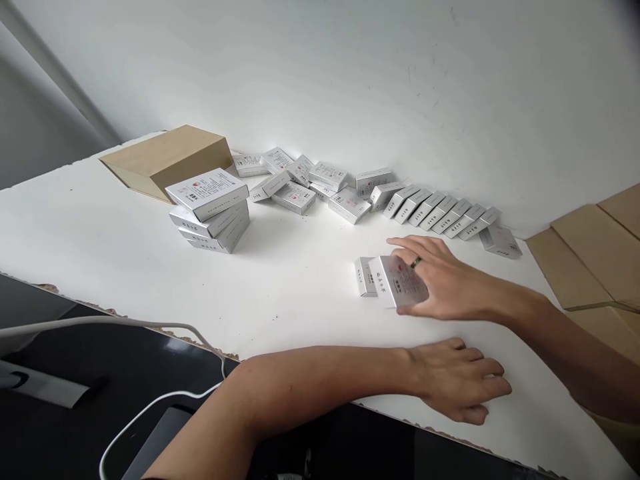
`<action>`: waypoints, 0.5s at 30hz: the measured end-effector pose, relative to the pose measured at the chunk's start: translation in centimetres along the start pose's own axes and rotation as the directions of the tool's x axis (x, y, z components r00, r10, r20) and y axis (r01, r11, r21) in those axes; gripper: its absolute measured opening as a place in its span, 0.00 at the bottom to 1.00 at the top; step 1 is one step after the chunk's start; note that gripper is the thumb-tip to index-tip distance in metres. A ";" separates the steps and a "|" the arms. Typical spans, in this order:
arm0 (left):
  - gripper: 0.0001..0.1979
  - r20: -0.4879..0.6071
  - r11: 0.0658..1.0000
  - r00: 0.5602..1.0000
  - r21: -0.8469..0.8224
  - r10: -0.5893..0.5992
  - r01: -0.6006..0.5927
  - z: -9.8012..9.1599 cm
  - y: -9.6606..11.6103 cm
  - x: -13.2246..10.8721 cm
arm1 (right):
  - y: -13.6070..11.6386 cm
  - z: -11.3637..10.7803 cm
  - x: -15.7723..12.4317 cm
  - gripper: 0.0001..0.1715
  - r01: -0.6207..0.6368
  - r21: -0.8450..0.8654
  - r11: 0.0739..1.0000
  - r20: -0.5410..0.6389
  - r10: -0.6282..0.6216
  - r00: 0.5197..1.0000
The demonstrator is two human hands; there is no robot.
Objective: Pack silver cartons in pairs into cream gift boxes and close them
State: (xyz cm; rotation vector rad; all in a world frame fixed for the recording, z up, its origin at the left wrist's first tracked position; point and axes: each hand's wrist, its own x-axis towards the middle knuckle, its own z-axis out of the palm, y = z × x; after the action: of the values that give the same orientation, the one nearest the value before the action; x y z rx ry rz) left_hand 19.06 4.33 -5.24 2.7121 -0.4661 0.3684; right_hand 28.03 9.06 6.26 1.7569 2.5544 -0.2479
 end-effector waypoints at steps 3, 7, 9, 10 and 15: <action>0.21 -0.034 1.000 0.999 0.001 0.020 -0.020 0.0 0.0 -0.1 | 1.0 -0.5 1.4 0.53 -0.216 0.022 0.976 0.187 0.209 0.960; 0.21 -0.053 0.999 0.998 -0.019 0.038 -0.039 0.0 0.0 -0.2 | 0.5 -0.3 2.9 0.47 -0.177 -0.006 0.984 0.201 0.174 0.964; 0.22 -0.049 0.999 0.998 -0.023 0.040 -0.041 0.0 0.0 -0.2 | -0.2 -0.4 3.5 0.36 -0.146 0.008 0.989 0.209 0.141 0.968; 0.22 -0.050 0.999 0.998 -0.026 0.038 -0.040 0.0 0.0 -0.2 | -0.5 -0.5 3.7 0.31 -0.146 0.021 0.989 0.228 0.137 0.964; 0.24 -0.057 0.998 0.998 -0.043 0.032 -0.035 0.0 0.0 -0.2 | -1.8 -1.0 4.9 0.24 -0.101 0.012 0.995 0.284 0.093 0.954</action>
State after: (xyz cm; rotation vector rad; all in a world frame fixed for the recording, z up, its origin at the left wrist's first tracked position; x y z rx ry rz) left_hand 18.84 4.43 -5.32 2.6465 -0.4986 0.4373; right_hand 24.65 13.15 6.83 1.7070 2.2691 -0.4927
